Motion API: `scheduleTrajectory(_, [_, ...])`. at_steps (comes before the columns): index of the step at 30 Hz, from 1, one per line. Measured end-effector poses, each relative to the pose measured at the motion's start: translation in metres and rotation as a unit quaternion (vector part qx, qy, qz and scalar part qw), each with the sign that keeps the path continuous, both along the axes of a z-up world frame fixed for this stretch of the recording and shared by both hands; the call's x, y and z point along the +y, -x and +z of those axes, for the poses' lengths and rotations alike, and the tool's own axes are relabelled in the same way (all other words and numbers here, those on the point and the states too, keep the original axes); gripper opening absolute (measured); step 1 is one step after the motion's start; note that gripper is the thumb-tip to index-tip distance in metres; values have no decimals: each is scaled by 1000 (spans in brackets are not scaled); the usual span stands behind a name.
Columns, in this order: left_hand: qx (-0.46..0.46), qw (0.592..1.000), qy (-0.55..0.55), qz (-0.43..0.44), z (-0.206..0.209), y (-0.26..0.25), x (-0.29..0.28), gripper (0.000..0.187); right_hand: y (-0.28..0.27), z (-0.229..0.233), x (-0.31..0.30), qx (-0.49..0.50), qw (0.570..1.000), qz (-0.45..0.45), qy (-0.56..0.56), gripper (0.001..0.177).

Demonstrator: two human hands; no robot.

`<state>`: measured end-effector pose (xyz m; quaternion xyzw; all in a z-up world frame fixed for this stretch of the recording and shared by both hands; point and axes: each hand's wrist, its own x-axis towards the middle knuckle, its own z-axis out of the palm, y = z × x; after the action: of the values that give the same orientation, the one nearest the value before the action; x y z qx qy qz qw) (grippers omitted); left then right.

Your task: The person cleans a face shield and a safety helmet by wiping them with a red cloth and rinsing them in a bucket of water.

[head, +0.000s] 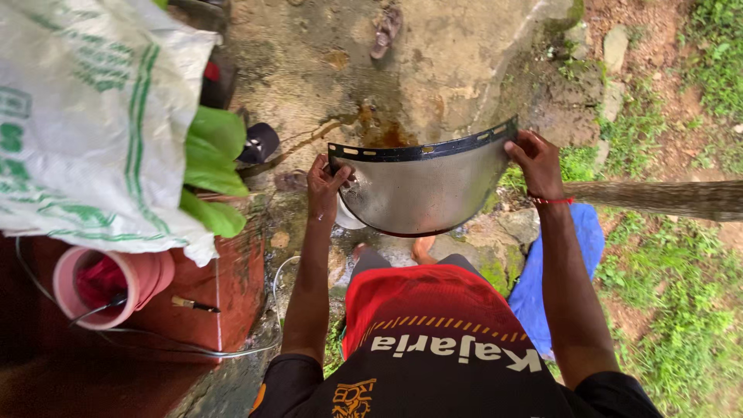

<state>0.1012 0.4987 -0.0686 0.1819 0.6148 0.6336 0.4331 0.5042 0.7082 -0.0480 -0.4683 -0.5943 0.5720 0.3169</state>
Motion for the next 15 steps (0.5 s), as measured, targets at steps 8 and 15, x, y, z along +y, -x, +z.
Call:
scheduleTrajectory(8, [13,985,-54,-166,54,-19,132,29,58,111,119,-135,963,120,-199,27])
scheduleTrajectory(15, [116,969,-45,-212,42,1,315,19,206,116,238,-100,937,288,-172,25])
